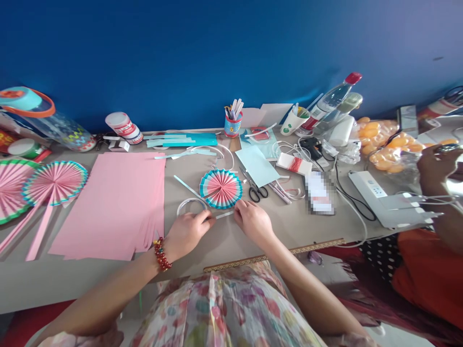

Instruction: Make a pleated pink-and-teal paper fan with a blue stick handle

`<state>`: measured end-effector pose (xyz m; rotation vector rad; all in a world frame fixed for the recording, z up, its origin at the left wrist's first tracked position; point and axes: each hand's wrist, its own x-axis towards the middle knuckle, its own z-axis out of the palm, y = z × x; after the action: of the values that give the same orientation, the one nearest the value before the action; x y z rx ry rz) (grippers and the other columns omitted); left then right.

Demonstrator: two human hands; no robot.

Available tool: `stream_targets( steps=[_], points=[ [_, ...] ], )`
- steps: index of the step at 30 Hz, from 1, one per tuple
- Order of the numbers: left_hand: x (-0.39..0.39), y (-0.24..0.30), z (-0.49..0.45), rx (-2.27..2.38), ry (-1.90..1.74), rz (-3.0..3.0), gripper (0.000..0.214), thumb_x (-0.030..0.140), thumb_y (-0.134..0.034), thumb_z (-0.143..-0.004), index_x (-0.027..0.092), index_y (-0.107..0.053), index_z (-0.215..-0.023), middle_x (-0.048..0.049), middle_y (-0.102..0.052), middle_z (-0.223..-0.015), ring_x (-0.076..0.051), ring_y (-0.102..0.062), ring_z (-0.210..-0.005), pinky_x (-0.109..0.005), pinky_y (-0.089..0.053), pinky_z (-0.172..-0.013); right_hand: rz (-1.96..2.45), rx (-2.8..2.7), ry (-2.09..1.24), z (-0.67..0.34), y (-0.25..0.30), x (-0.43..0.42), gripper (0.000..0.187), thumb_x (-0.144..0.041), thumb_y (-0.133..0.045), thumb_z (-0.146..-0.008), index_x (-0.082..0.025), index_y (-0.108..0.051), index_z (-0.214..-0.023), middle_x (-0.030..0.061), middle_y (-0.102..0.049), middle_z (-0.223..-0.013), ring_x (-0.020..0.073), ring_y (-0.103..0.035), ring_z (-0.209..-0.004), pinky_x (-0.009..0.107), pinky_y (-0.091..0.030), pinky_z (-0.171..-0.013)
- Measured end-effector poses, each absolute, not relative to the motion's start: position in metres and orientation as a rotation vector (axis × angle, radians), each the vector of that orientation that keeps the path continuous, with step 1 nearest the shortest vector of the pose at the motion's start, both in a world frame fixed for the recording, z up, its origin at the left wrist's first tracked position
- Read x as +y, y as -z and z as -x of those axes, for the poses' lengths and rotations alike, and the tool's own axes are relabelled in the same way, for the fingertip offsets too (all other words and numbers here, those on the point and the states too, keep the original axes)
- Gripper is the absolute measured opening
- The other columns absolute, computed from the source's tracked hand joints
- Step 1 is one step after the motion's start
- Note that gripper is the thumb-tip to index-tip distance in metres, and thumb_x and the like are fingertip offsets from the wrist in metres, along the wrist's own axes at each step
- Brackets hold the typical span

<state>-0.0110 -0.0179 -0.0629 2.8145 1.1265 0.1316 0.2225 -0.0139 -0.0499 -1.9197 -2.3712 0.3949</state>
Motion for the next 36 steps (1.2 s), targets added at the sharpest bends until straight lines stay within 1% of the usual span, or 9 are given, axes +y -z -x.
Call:
stream_targets(
  steps=[5, 13, 18, 20, 22, 25, 28, 32, 36],
  points=[
    [-0.018, 0.06, 0.009, 1.138, -0.085, -2.825, 0.031, 0.014, -0.048, -0.096, 0.025, -0.064, -0.12, -0.0048, -0.067, -0.115, -0.013, -0.063, -0.07, -0.027, -0.045, -0.063, 1.944, -2.375, -0.358, -0.222, 0.05, -0.015, 0.01, -0.021, -0.051, -0.094, -0.019, -0.057, -0.086, 0.0059, -0.067, -0.083, 0.0187, -0.058, -0.08, 0.027, -0.028, -0.06],
    [-0.019, 0.056, 0.008, 1.147, 0.014, -2.829, 0.032, 0.015, -0.046, -0.097, 0.026, -0.063, -0.121, -0.0041, -0.066, -0.121, -0.016, -0.064, -0.076, -0.027, -0.046, -0.063, 1.986, -2.322, -0.326, -0.223, 0.053, -0.015, 0.006, -0.025, -0.059, -0.09, -0.02, -0.058, -0.087, 0.0027, -0.069, -0.082, 0.0184, -0.061, -0.079, 0.027, -0.029, -0.061],
    [-0.018, 0.057, 0.007, 1.141, 0.01, -2.837, 0.032, 0.013, -0.047, -0.096, 0.026, -0.064, -0.12, -0.0039, -0.067, -0.118, -0.015, -0.064, -0.07, -0.028, -0.045, -0.061, 2.038, -2.238, -0.284, -0.233, 0.057, -0.018, 0.01, -0.027, -0.059, -0.09, -0.018, -0.059, -0.092, 0.0032, -0.067, -0.079, 0.0179, -0.059, -0.069, 0.028, -0.028, -0.057],
    [-0.018, 0.056, 0.007, 1.145, -0.003, -2.836, 0.031, 0.014, -0.047, -0.096, 0.026, -0.064, -0.119, -0.0038, -0.068, -0.117, -0.015, -0.064, -0.07, -0.028, -0.044, -0.061, 1.977, -2.187, -0.238, -0.238, 0.059, -0.022, 0.009, -0.024, -0.054, -0.093, -0.018, -0.06, -0.092, 0.0041, -0.066, -0.08, 0.0182, -0.057, -0.07, 0.028, -0.033, -0.059],
    [-0.018, 0.056, 0.007, 1.147, -0.017, -2.828, 0.031, 0.014, -0.046, -0.097, 0.026, -0.064, -0.119, -0.0037, -0.068, -0.115, -0.015, -0.064, -0.07, -0.027, -0.044, -0.06, 1.832, -2.181, -0.206, -0.241, 0.06, -0.028, 0.015, -0.018, -0.048, -0.095, -0.017, -0.063, -0.096, 0.0062, -0.066, -0.088, 0.0198, -0.058, -0.079, 0.029, -0.039, -0.068],
    [-0.018, 0.055, 0.007, 1.145, -0.018, -2.816, 0.031, 0.014, -0.045, -0.097, 0.025, -0.063, -0.121, -0.0036, -0.068, -0.114, -0.015, -0.065, -0.071, -0.027, -0.045, -0.061, 1.584, -2.309, -0.213, -0.24, 0.062, -0.037, 0.029, -0.014, -0.047, -0.093, -0.019, -0.065, -0.116, 0.0088, -0.064, -0.102, 0.0228, -0.055, -0.093, 0.032, -0.044, -0.081],
    [-0.017, 0.056, 0.008, 1.13, -0.025, -2.803, 0.033, 0.013, -0.045, -0.096, 0.025, -0.063, -0.121, -0.003, -0.067, -0.116, -0.015, -0.064, -0.071, -0.027, -0.045, -0.062, 1.528, -2.409, -0.211, -0.241, 0.066, -0.044, 0.04, -0.012, -0.05, -0.091, -0.024, -0.064, -0.127, 0.008, -0.063, -0.104, 0.0239, -0.053, -0.091, 0.035, -0.046, -0.079],
    [-0.016, 0.06, 0.009, 1.138, -0.084, -2.755, 0.031, 0.014, -0.046, -0.096, 0.028, -0.063, -0.119, -0.0012, -0.068, -0.115, -0.013, -0.064, -0.07, -0.026, -0.043, -0.06, 1.566, -2.291, -0.145, -0.248, 0.069, -0.048, 0.037, -0.01, -0.048, -0.092, -0.021, -0.067, -0.123, 0.0085, -0.064, -0.1, 0.0242, -0.052, -0.089, 0.037, -0.048, -0.08],
    [-0.016, 0.064, 0.008, 1.196, -0.193, -2.647, 0.023, 0.021, -0.047, -0.099, 0.027, -0.065, -0.112, 0.0, -0.07, -0.108, -0.013, -0.064, -0.07, -0.026, -0.042, -0.062, 1.407, -2.257, -0.209, -0.242, 0.062, -0.05, 0.034, -0.012, -0.048, -0.093, -0.018, -0.066, -0.121, 0.0098, -0.064, -0.108, 0.0233, -0.054, -0.094, 0.036, -0.05, -0.084]
  ],
)
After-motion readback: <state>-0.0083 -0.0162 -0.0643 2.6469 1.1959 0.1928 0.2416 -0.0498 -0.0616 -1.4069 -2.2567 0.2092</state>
